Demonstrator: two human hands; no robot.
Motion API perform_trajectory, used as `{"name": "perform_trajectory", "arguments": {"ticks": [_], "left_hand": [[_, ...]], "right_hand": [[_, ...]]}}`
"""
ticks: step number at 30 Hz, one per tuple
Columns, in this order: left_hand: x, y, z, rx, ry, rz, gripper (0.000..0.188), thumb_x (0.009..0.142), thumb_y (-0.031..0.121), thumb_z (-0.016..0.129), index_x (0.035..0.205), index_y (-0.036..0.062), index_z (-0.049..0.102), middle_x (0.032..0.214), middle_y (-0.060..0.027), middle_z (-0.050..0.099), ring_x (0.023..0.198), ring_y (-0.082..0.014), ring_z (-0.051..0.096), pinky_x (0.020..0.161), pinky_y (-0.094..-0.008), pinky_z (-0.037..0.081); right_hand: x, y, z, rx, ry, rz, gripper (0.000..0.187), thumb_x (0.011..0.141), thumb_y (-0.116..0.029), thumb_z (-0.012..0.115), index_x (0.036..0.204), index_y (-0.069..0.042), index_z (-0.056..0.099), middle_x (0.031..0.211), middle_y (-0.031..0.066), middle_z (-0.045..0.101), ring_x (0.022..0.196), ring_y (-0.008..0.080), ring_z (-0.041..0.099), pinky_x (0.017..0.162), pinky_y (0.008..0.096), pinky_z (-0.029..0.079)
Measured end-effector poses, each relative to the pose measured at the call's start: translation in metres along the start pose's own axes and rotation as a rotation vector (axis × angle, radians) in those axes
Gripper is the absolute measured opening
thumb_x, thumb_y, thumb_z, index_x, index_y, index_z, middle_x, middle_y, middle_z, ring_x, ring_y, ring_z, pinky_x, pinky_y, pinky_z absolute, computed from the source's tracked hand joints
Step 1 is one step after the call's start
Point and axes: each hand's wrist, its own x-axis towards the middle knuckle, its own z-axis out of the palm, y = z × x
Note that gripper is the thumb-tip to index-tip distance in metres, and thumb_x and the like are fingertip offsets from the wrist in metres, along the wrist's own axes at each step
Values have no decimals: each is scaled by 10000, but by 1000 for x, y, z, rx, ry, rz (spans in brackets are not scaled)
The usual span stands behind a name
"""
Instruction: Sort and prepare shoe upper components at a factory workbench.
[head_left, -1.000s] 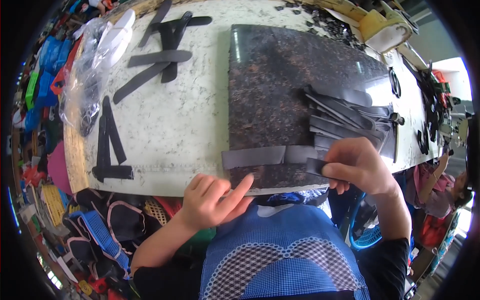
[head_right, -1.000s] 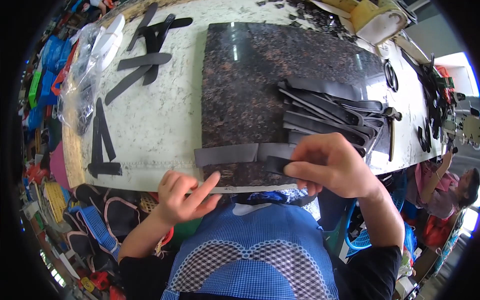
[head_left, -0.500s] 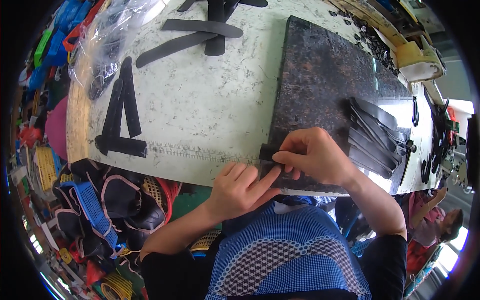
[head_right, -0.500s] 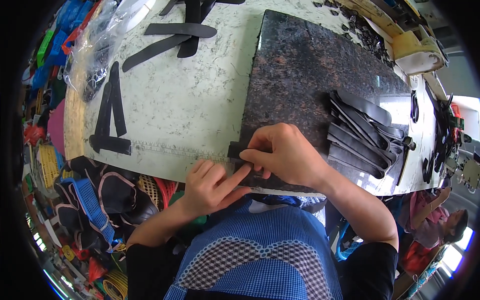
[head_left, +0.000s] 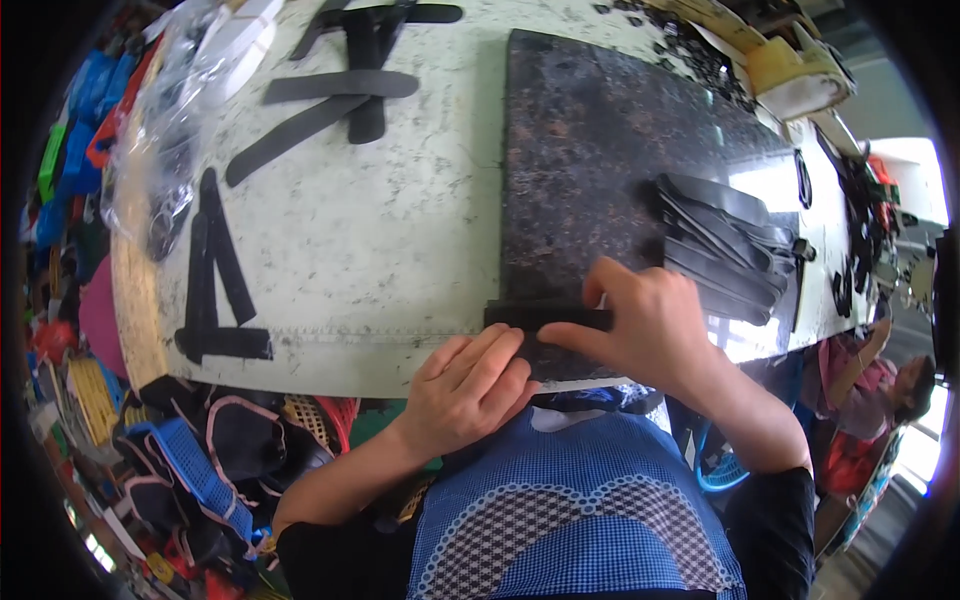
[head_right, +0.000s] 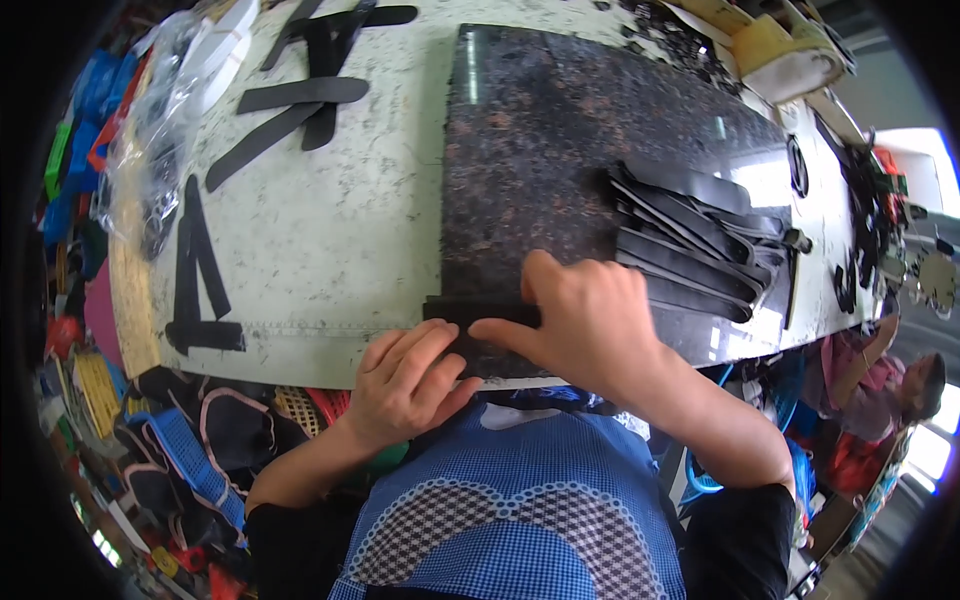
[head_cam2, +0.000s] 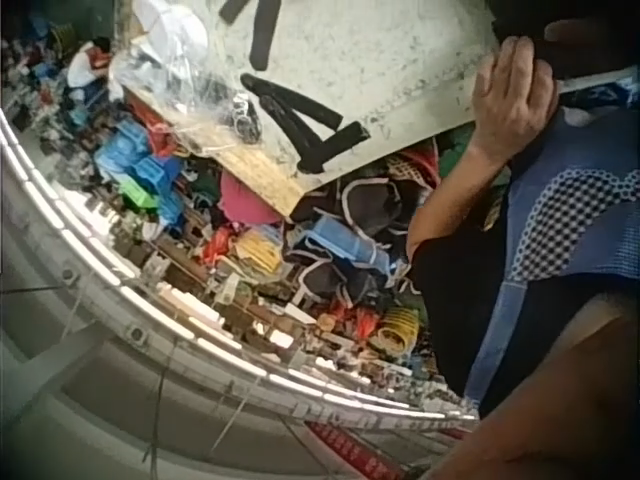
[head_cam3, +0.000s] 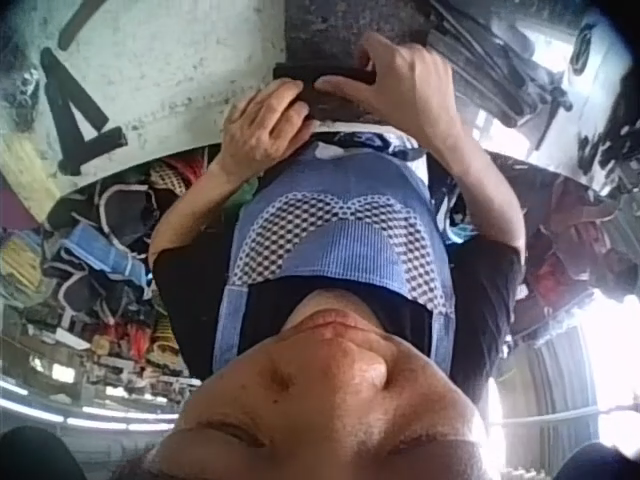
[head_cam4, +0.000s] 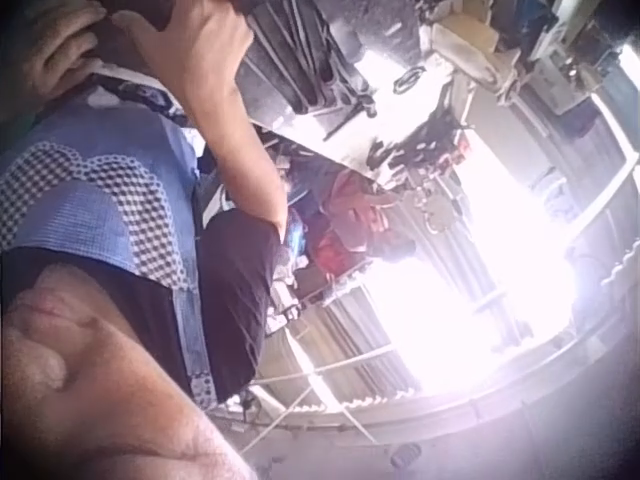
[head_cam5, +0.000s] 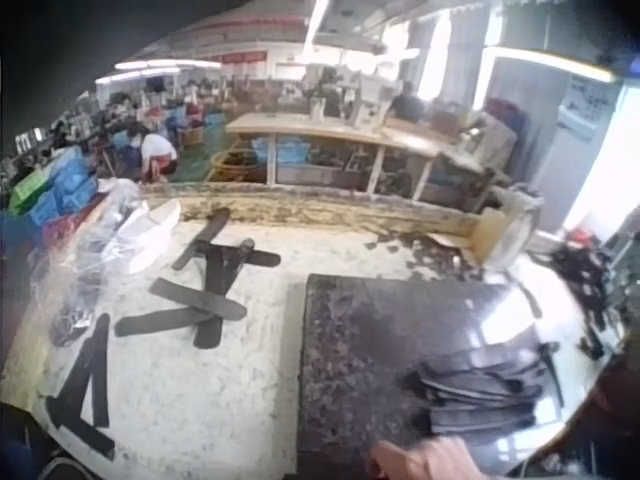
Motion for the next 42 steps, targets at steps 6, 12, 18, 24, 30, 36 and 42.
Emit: {"name": "perform_trajectory", "arguments": {"ticks": [6,12,18,24,30,36,42], "left_hand": [[19,-9,-7,69,-48,83,469,921,357,794,1301,97,704,1163,-41,691,1077,-184,683,992,-384,435],[43,-15,-14,94,-153,155,446,955,404,753,1211,39,754,1032,-38,662,991,-192,661,979,-396,453],[68,10,-2,-99,-289,235,706,924,479,751,1391,-36,633,1508,-185,557,1434,-339,515,1221,-500,381],[67,15,18,-97,-532,251,865,895,451,771,1527,-64,480,1634,-233,433,1550,-372,381,1276,-525,293],[26,4,2,-178,-285,342,205,996,115,657,1154,57,774,1192,-99,786,1165,-277,739,1073,-442,539],[137,34,1,-474,-154,213,294,856,-71,755,1142,-4,772,1033,-158,803,860,-292,796,742,-385,640],[264,90,88,-168,-206,376,352,913,67,745,1263,30,721,1227,-161,705,1134,-341,679,975,-451,540]], "right_hand": [[-54,56,-15,810,-116,369,210,1014,-168,729,1011,40,710,830,111,760,766,146,758,679,279,609],[-58,66,13,940,21,461,230,1041,-163,696,1029,67,701,845,121,762,768,155,760,719,285,631],[-58,59,35,604,225,358,229,901,-174,822,932,14,694,719,133,721,654,235,748,599,340,581],[-63,64,64,371,576,216,439,871,-243,890,983,-65,504,625,82,599,495,244,611,463,364,475],[-128,113,21,456,743,39,210,875,-113,849,883,-75,643,721,49,662,586,168,681,519,309,524],[-164,287,-14,-277,691,228,326,849,13,656,1154,-87,715,1003,122,694,888,283,721,706,420,566],[-127,313,-31,-769,277,-96,63,834,-134,682,847,-91,639,896,73,619,890,233,682,719,374,567]]}}
